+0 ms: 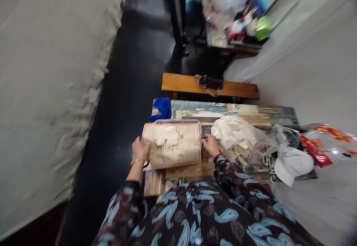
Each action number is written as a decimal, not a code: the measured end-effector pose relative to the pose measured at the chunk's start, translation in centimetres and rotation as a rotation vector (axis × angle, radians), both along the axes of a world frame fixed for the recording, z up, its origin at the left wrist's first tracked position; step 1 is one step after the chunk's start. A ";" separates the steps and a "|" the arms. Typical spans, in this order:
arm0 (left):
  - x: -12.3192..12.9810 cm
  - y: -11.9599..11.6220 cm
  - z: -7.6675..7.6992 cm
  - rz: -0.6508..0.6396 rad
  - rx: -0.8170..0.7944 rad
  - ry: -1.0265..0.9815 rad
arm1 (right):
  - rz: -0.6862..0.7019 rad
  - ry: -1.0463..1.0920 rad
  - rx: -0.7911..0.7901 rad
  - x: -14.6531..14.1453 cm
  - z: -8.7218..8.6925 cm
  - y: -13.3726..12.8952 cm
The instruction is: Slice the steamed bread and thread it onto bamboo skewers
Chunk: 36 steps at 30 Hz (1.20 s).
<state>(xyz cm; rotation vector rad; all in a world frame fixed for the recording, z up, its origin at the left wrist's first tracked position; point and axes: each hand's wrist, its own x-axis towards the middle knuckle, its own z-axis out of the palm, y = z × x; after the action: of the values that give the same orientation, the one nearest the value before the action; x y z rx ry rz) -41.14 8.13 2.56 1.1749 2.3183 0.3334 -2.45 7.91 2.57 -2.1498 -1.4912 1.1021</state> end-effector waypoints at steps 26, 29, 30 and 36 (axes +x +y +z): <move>9.1 -5.8 0.6 -0.264 -0.243 0.016 | 0.468 0.082 -0.224 -13.7 -2.3 -3.9; 9.1 -5.9 0.4 -0.252 -0.246 0.017 | 0.460 0.040 -0.242 -14.2 -2.5 -3.8; 9.0 -5.9 0.4 -0.245 -0.245 0.018 | 0.460 0.028 -0.248 -14.4 -2.6 -3.8; 7.2 -6.3 0.1 -0.205 -0.221 0.032 | 0.479 -0.006 -0.242 -15.0 -2.9 -3.7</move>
<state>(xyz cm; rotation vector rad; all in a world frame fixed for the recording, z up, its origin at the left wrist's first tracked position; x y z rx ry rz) -33.91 1.81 2.64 1.2977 2.1707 -0.0157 -17.40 4.26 -0.30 -1.9883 -2.0348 1.4980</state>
